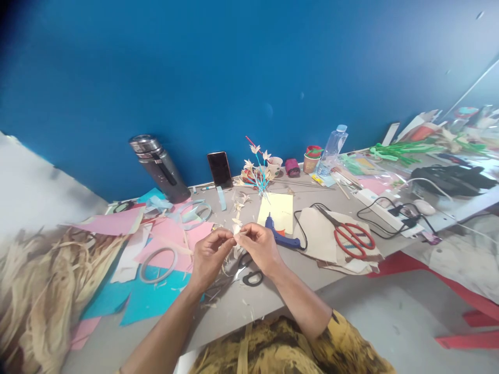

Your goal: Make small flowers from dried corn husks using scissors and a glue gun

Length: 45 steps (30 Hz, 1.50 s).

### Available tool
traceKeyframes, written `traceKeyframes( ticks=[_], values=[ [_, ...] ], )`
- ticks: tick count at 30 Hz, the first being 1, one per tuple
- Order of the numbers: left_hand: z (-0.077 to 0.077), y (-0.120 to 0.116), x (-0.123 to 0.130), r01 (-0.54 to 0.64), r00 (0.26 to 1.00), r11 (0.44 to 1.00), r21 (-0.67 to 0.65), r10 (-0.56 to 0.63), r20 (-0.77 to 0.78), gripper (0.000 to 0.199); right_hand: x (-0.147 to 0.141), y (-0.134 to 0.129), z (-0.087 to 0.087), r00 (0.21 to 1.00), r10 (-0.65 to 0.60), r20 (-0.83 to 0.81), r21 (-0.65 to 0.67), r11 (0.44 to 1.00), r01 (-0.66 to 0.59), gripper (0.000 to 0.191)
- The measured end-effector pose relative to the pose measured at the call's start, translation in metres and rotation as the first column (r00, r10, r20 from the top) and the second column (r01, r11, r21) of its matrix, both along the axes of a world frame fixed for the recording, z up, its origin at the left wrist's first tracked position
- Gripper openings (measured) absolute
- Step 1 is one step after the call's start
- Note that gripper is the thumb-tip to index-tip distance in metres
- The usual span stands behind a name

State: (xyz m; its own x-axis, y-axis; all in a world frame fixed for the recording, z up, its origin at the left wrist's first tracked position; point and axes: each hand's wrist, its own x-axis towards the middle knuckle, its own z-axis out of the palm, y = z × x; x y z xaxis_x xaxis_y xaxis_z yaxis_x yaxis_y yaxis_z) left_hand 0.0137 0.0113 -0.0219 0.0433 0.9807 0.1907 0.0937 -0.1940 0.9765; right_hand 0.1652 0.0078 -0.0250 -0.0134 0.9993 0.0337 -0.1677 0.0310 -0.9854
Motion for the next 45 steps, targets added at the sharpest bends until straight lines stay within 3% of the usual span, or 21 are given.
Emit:
traceKeyframes(
  ticks=[3,8,12,19,23,31,36,39,41,45],
  values=[
    [0.001,0.000,0.000,-0.009,1.000,1.000,0.021,0.009,0.012,0.012,-0.001,0.000,-0.001,1.000,0.000,0.013,0.016,1.000,0.000,0.025],
    [-0.001,0.002,0.000,0.045,0.977,0.991,-0.129,-0.017,0.211,0.011,0.000,-0.001,-0.006,0.996,0.085,-0.039,-0.008,0.996,-0.085,0.022],
    [-0.001,0.003,0.000,0.063,0.953,0.979,-0.195,-0.001,0.304,0.011,0.003,-0.002,-0.005,0.997,0.052,-0.050,-0.004,0.999,-0.052,0.025],
    [0.001,0.006,0.000,0.230,0.804,0.933,-0.277,-0.022,0.594,0.019,0.008,-0.001,0.002,0.999,-0.018,0.026,0.001,1.000,0.018,0.030],
    [0.001,0.006,0.000,0.221,0.800,0.931,-0.289,-0.004,0.600,0.020,0.023,0.000,-0.006,0.999,-0.036,0.004,0.013,0.999,0.036,0.038],
    [-0.001,0.007,0.000,0.211,0.768,0.920,-0.331,0.053,0.638,0.022,0.069,-0.003,-0.021,0.984,-0.140,0.108,0.019,0.990,0.139,0.046],
    [-0.001,0.007,-0.001,0.216,0.761,0.912,-0.348,0.066,0.646,0.022,0.086,-0.006,-0.019,0.902,-0.211,0.377,0.128,0.976,0.175,0.053],
    [-0.002,0.007,0.001,0.226,0.755,0.908,-0.353,0.066,0.652,0.022,0.080,-0.004,-0.012,0.874,-0.235,0.426,0.131,0.971,0.198,0.035],
    [-0.004,0.006,0.003,0.248,0.742,0.901,-0.355,0.059,0.668,0.022,0.063,-0.002,-0.006,0.902,-0.167,0.397,0.099,0.985,0.139,0.021],
    [-0.007,0.003,0.007,0.293,0.737,0.890,-0.350,0.023,0.675,0.022,0.020,0.003,0.001,0.952,0.002,0.307,0.061,0.998,-0.021,0.018]
  ],
)
